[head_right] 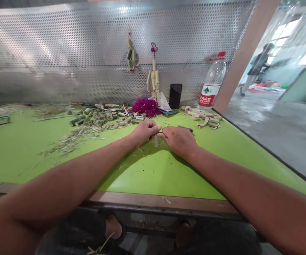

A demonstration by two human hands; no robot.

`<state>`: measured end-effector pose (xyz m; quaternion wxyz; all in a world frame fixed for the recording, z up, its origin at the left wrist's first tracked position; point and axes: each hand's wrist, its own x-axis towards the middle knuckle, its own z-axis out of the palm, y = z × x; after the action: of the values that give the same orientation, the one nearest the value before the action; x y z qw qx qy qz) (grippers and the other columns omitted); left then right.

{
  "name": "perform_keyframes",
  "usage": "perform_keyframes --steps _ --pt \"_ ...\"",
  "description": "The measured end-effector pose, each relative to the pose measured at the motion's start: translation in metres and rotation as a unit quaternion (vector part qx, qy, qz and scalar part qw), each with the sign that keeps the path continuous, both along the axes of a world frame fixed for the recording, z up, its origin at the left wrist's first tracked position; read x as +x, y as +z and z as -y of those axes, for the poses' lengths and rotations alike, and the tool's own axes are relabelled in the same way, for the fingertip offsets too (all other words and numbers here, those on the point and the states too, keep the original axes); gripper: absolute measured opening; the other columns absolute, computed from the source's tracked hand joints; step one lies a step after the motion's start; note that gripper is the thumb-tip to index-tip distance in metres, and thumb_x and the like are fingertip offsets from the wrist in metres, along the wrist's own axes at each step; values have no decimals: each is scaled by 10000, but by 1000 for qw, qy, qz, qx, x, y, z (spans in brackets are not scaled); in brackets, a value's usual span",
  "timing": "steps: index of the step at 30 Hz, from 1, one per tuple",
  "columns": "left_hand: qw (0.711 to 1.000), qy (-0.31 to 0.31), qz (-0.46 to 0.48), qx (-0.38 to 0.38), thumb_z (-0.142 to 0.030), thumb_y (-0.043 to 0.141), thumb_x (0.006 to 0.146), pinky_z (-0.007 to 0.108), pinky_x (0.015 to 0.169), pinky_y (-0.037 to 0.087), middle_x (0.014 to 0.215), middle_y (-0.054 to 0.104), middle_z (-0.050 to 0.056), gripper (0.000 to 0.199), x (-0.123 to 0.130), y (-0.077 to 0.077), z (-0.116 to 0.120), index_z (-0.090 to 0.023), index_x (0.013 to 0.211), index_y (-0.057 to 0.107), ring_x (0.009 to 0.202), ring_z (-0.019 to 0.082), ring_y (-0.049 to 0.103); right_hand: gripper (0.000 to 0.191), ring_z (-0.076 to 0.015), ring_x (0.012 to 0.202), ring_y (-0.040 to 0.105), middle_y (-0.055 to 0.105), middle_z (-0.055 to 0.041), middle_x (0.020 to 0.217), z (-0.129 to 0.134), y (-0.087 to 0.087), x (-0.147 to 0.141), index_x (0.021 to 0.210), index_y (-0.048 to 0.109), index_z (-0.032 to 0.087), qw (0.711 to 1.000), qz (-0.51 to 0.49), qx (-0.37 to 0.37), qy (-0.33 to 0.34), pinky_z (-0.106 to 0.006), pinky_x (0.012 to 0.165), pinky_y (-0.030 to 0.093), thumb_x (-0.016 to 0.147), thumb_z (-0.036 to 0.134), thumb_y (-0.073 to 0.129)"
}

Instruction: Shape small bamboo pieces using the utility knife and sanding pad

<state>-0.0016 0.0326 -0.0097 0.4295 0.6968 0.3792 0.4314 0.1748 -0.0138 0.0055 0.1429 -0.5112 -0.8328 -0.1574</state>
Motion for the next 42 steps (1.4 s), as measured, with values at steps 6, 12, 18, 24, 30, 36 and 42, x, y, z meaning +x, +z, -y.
perform_keyframes --steps 6,12,18,24,30,36,42 --pt "1000 -6 2 -10 -392 684 838 178 432 315 492 486 -60 313 1 2 3 -171 703 509 409 50 421 457 -177 698 564 684 -47 840 1 1 0 850 627 190 999 21 -16 25 -305 575 205 1020 477 314" --pt "1000 6 -18 -7 -387 658 857 178 439 319 499 493 -58 296 -1 3 5 -174 715 508 409 52 420 452 -181 695 592 699 -53 828 4 4 -2 847 642 189 998 44 -34 19 -297 574 235 1017 474 335" --pt "1000 19 -21 -9 -391 659 843 191 440 330 484 460 -66 302 1 7 9 -180 701 496 418 67 417 432 -191 687 634 724 -77 818 11 4 -9 862 686 177 984 142 -83 69 -285 543 249 1011 413 356" --pt "999 36 -36 -8 -448 672 824 192 445 321 516 475 -62 333 -2 7 9 -181 728 498 437 66 414 487 -181 674 597 708 -63 809 6 4 -1 848 674 182 991 92 -75 66 -284 563 245 1011 485 329" --pt "1000 12 -29 3 -473 675 821 187 438 305 518 483 -57 346 -1 2 4 -182 740 505 431 62 419 525 -192 663 561 689 -71 824 1 3 3 882 637 183 1000 2 -24 3 -301 556 220 1015 515 254" --pt "1000 2 1 -12 -433 694 821 174 425 298 500 482 -60 337 2 2 4 -178 723 498 414 51 405 492 -193 695 580 697 -68 845 2 3 -1 889 648 188 1000 -1 -28 9 -297 560 230 1015 499 288" --pt "1000 5 17 -23 -384 682 843 176 434 336 490 487 -64 318 1 2 4 -182 721 470 407 53 424 440 -176 672 575 689 -50 814 6 3 -2 820 636 190 997 49 -50 35 -287 558 210 1012 472 357"
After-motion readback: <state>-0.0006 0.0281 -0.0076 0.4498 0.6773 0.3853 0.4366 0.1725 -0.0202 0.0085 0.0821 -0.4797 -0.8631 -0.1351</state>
